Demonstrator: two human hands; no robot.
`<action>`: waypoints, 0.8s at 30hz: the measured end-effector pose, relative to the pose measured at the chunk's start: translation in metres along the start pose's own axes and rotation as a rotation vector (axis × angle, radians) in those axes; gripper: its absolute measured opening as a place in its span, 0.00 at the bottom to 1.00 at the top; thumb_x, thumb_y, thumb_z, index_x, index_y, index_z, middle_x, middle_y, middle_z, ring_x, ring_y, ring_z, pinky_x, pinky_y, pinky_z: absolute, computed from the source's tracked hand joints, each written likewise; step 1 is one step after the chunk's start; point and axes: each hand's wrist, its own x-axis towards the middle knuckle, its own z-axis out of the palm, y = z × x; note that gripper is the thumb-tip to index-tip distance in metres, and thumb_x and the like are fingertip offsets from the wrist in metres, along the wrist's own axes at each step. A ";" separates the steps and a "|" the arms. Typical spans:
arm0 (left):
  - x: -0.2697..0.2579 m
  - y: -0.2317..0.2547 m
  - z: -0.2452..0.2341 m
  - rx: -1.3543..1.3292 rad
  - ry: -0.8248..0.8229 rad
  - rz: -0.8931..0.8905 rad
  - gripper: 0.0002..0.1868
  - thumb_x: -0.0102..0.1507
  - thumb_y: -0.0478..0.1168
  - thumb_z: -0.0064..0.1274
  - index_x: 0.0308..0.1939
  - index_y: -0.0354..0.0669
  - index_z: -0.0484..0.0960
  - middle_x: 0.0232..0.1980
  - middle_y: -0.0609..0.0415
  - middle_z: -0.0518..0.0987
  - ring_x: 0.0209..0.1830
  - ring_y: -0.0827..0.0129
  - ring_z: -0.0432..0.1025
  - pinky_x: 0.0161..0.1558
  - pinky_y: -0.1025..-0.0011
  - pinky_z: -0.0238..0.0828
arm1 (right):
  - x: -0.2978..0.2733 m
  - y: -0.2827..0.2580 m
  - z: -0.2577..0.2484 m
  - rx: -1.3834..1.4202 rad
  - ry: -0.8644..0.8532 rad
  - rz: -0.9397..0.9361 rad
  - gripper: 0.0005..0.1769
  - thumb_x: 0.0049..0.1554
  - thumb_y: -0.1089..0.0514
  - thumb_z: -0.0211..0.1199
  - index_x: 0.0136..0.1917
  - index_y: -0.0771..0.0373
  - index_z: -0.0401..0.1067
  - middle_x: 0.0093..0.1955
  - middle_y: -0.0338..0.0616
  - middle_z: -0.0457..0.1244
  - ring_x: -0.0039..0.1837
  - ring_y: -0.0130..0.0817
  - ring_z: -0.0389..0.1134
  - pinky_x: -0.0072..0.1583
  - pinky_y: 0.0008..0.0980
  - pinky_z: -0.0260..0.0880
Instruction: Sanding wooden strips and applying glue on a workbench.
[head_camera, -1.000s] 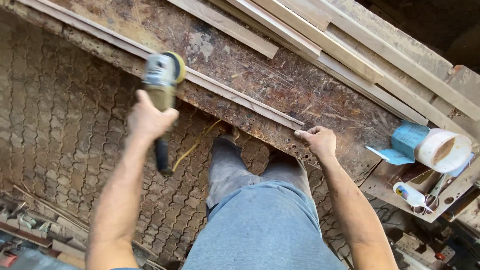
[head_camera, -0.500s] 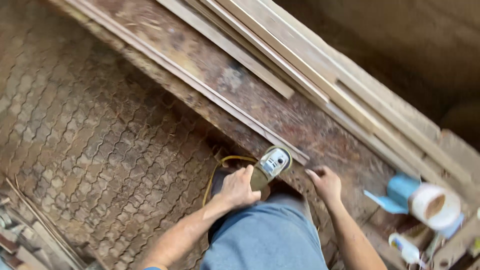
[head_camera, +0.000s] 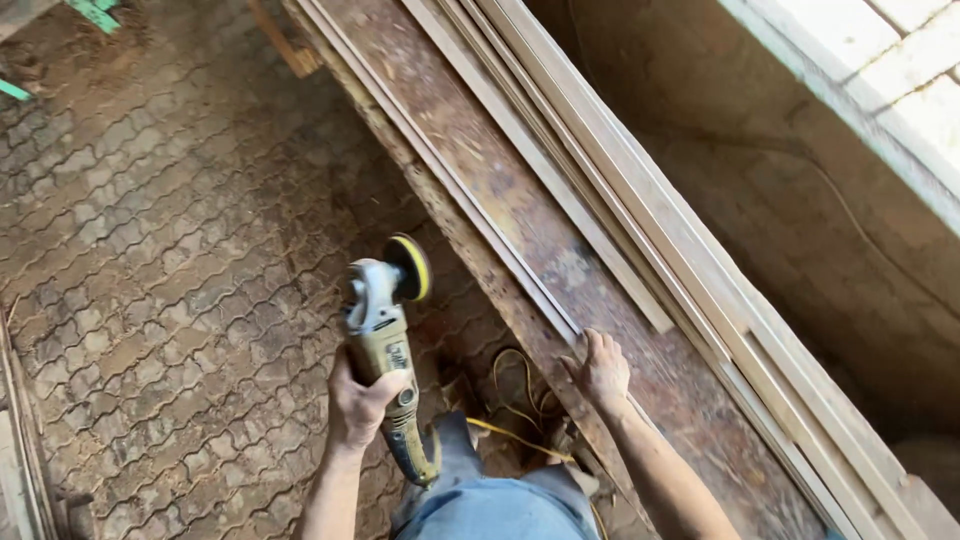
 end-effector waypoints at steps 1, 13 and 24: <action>0.005 -0.005 -0.017 -0.166 -0.007 0.054 0.29 0.54 0.44 0.64 0.55 0.37 0.71 0.40 0.53 0.75 0.37 0.67 0.72 0.38 0.65 0.78 | 0.012 -0.012 0.002 -0.003 -0.008 -0.002 0.35 0.44 0.40 0.75 0.59 0.59 0.71 0.56 0.50 0.65 0.60 0.53 0.65 0.55 0.49 0.70; 0.014 -0.006 -0.140 -0.271 0.003 -0.293 0.39 0.44 0.57 0.63 0.53 0.39 0.74 0.37 0.51 0.78 0.33 0.65 0.75 0.34 0.62 0.82 | 0.011 0.022 0.037 -0.503 -0.498 0.129 0.14 0.67 0.54 0.43 0.51 0.62 0.68 0.31 0.45 0.67 0.29 0.31 0.64 0.31 0.32 0.68; 0.000 -0.025 -0.185 -0.390 0.086 -0.187 0.38 0.47 0.51 0.64 0.58 0.39 0.73 0.39 0.51 0.78 0.35 0.66 0.76 0.36 0.64 0.80 | -0.007 0.029 0.022 -0.431 -0.353 0.166 0.20 0.55 0.44 0.62 0.53 0.60 0.69 0.48 0.53 0.68 0.54 0.51 0.72 0.54 0.48 0.74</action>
